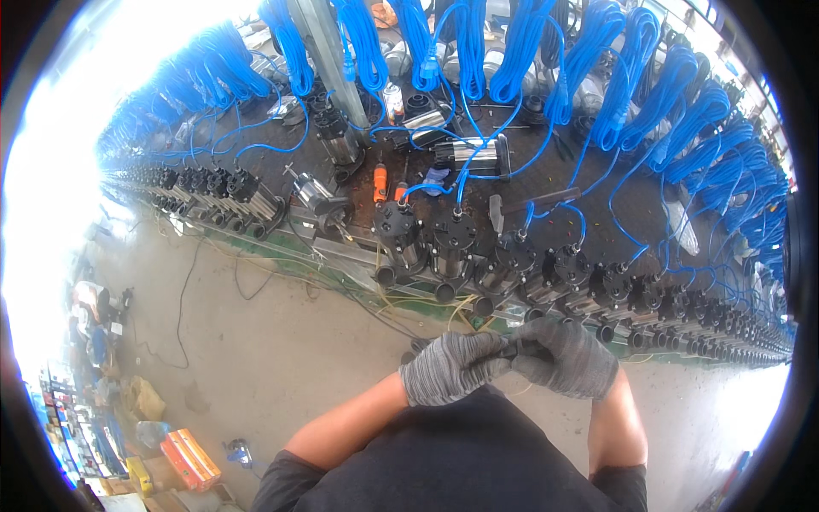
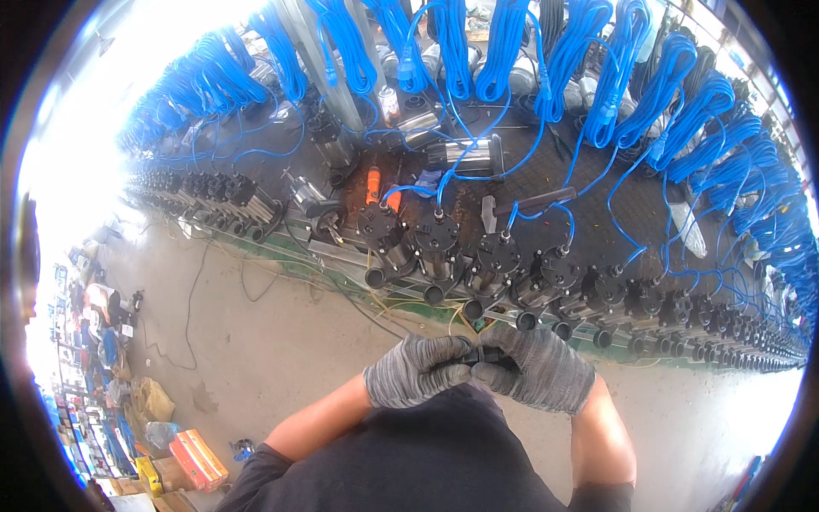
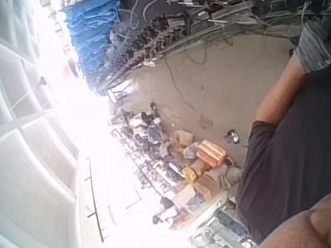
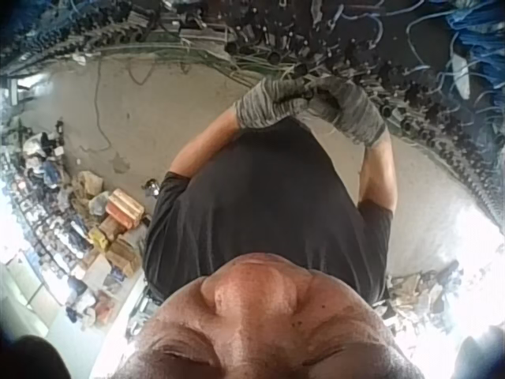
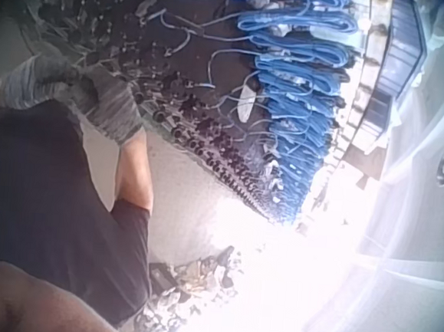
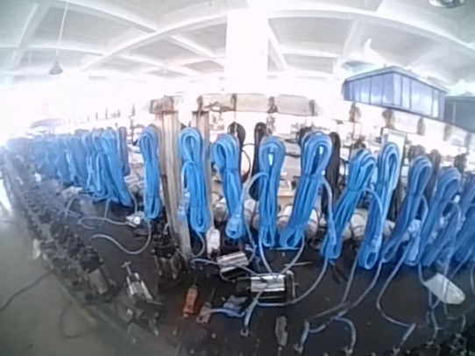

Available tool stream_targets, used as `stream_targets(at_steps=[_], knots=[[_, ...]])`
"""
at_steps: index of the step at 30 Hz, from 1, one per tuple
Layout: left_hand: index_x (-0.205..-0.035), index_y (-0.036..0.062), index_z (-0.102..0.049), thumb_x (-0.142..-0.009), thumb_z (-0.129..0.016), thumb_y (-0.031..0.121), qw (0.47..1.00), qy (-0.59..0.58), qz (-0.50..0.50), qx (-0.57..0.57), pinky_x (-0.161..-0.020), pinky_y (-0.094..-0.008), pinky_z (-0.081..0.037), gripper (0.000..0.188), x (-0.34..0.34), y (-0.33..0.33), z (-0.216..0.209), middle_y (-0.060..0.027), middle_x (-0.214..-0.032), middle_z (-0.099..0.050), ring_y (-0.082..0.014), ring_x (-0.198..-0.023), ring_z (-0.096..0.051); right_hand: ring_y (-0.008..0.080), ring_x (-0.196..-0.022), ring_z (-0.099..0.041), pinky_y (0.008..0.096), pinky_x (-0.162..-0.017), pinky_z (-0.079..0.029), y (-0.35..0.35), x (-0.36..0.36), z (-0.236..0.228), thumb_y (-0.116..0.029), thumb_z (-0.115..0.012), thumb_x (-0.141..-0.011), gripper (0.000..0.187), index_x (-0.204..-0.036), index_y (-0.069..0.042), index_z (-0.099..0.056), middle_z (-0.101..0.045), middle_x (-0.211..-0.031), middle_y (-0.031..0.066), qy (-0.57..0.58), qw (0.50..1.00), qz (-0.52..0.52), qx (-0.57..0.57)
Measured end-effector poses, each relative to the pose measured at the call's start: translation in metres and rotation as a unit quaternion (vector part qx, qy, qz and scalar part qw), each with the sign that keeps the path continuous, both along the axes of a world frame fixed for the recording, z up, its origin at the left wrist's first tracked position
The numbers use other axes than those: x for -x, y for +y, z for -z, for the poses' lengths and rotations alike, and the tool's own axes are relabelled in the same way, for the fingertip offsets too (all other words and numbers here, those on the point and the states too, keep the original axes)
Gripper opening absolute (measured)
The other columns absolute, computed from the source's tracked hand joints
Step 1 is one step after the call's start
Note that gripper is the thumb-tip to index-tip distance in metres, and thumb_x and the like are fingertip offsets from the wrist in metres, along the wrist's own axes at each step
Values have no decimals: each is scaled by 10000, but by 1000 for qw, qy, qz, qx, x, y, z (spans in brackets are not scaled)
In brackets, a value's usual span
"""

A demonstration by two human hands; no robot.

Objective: The person picks up a submersible pump and its power cable, carries it to a water tank, submerses the pump into the water by its handle, and then removes it from the tank.

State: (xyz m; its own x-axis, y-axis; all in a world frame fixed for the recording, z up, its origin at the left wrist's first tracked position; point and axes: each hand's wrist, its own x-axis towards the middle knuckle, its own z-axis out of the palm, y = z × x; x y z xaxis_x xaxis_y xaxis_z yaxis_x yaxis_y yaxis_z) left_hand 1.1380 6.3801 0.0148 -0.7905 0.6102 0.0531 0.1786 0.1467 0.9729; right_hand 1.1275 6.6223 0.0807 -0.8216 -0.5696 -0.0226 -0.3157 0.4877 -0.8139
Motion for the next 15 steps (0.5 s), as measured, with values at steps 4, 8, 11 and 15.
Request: stream_targets(at_steps=[4, 8, 11, 15], knots=[[-1205, 13, -651, -998, -684, 262, 1000, 9, -12, 3, -819, -358, -546, 326, 1, 0, 6, -139, -992, -717, -265, -882, -696, 200, -815, -719, 347, -719, -561, 2, 4, 10, -158, -768, -906, 256, -1110, -34, -676, -741, -912, 104, -6, 1000, -11, 8], [-1155, 10, -671, -981, -700, 229, 1000, 10, -10, -12, -814, -377, -541, 280, 0, 2, 10, -141, -998, -703, -296, -887, -680, 324, -792, -688, 419, -688, -540, 6, 9, 4, -298, -720, -956, 268, -1082, -66, -675, -703, -903, 125, -15, 998, -55, -40], [-1110, 19, -682, -969, -703, 206, 996, 94, 8, -1, -800, -399, -533, 235, 6, 2, 8, -140, -989, -680, -335, -879, -659, 325, -789, -688, 427, -709, -542, 8, 9, 4, -357, -667, -986, 309, -1092, -66, -677, -701, -898, 123, 10, 995, -84, -47], [-1085, 30, -683, -961, -707, 208, 995, 87, 56, 10, -788, -415, -528, 219, 10, 2, 5, -143, -978, -660, -364, -876, -645, 355, -818, -693, 453, -723, -538, 13, 11, -2, -414, -633, -995, 369, -1082, -57, -668, -697, -895, 144, -22, 987, -131, -96]])
